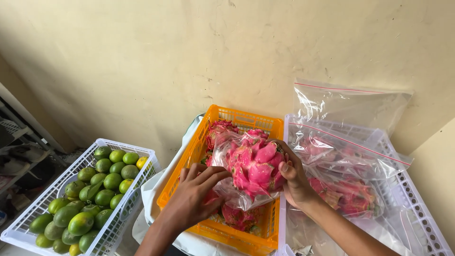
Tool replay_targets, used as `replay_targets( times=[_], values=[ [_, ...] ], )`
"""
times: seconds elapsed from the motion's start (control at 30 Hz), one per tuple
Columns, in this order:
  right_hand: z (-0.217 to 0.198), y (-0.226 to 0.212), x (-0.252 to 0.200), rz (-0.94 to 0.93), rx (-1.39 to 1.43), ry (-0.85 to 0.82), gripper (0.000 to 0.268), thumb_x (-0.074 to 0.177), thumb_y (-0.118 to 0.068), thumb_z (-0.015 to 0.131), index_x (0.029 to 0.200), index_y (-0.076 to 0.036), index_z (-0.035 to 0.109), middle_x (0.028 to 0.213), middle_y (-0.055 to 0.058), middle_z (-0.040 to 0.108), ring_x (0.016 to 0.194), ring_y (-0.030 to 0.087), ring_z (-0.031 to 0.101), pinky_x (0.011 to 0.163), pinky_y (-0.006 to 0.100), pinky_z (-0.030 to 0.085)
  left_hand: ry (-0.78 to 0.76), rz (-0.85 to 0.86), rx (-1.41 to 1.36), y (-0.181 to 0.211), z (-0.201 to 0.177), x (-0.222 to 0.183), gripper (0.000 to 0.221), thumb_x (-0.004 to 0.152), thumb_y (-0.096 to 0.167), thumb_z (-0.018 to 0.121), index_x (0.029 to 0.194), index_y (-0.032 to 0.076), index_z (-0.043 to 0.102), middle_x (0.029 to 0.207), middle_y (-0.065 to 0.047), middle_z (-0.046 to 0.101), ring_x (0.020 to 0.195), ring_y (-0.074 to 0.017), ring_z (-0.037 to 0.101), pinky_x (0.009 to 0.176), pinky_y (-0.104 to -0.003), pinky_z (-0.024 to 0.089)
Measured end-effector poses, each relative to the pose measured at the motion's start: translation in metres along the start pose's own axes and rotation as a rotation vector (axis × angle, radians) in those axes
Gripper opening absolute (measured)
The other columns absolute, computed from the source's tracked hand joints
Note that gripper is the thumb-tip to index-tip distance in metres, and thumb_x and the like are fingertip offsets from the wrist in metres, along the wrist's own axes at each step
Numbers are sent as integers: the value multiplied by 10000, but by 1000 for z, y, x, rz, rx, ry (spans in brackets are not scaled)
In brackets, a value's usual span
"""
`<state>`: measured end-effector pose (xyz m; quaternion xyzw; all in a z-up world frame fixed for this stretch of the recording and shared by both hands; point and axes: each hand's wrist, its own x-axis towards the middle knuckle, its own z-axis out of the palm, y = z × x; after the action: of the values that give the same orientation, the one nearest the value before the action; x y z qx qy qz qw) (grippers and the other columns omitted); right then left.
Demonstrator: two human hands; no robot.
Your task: The person picks up dragon fruit by hand from a yellow crate and places them into plastic bags, then closes the seal on the bags.
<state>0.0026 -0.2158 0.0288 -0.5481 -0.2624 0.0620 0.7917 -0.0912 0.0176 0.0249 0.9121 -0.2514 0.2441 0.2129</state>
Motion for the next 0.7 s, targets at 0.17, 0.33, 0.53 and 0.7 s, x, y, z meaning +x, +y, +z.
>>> replay_targets(
  times=[0.17, 0.33, 0.53, 0.7],
  values=[
    [-1, 7, 0, -26, 40, 12, 880, 563, -523, 839, 1242, -59, 525, 1215, 143, 600, 1122, 294, 602, 936, 464, 546, -2, 204, -36, 1, 2, 3, 140, 821, 146, 720, 949, 141, 661, 1025, -35, 578, 805, -222, 536, 640, -347, 390],
    [11, -6, -1, -134, -131, -27, 849, 575, -568, 844, 1209, -96, 532, 1234, 139, 600, 1135, 296, 608, 938, 462, 575, -17, 255, -214, 6, -9, -2, 113, 968, 164, 543, 894, 90, 585, 987, -38, 588, 672, -229, 593, 570, -352, 472],
    [20, -20, -7, -296, -577, -241, 820, 599, -579, 800, 1225, -155, 483, 1136, 143, 656, 950, 298, 735, 773, 412, 702, -44, 179, -225, 14, -32, 1, 119, 918, 247, 611, 918, 180, 709, 863, -37, 523, 587, -203, 552, 459, -345, 423],
    [49, -38, -12, -215, -706, -84, 780, 571, -592, 761, 1165, -154, 510, 1194, 106, 615, 1013, 247, 688, 807, 313, 648, -55, 244, -227, 28, -40, -3, 118, 956, 160, 542, 952, 153, 660, 907, -61, 516, 594, -213, 555, 494, -349, 454]
  ],
)
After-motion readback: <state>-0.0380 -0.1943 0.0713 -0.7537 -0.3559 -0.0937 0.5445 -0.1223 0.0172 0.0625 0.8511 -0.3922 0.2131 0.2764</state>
